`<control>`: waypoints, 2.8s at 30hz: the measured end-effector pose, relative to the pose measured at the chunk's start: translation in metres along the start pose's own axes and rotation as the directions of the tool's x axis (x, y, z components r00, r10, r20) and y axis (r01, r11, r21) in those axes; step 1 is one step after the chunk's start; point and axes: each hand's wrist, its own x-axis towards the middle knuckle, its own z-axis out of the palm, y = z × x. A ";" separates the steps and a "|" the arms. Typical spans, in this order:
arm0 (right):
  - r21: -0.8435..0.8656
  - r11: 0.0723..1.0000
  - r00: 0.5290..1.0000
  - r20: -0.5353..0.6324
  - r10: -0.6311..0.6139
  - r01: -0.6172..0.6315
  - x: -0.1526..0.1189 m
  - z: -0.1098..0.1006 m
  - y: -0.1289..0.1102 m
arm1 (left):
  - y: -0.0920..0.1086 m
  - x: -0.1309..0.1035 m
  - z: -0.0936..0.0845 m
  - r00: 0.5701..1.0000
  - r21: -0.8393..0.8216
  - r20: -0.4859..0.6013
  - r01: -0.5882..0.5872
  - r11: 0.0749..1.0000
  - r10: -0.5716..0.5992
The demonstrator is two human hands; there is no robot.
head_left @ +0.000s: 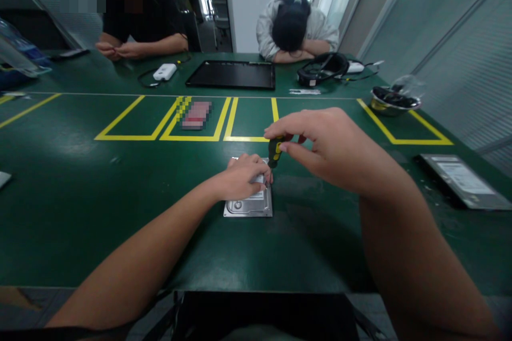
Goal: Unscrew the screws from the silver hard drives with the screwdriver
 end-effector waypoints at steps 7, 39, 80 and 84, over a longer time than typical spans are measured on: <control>-0.020 0.998 0.998 0.006 -0.064 0.064 0.002 -0.001 -0.002 | 0.000 0.000 -0.001 1.000 0.015 0.010 0.007 1.000 -0.007; -0.168 0.982 0.995 -0.054 0.079 -0.087 0.002 0.006 0.000 | -0.001 0.000 0.002 1.000 0.000 -0.014 0.003 1.000 -0.003; -0.429 0.861 0.948 0.031 0.317 -0.273 0.006 0.015 -0.022 | -0.026 -0.038 0.004 0.887 -0.007 -0.455 0.077 0.997 -0.072; -0.409 0.877 0.952 0.057 0.300 -0.252 0.005 0.014 -0.022 | -0.029 -0.040 0.003 0.890 0.034 -0.450 0.093 0.995 -0.067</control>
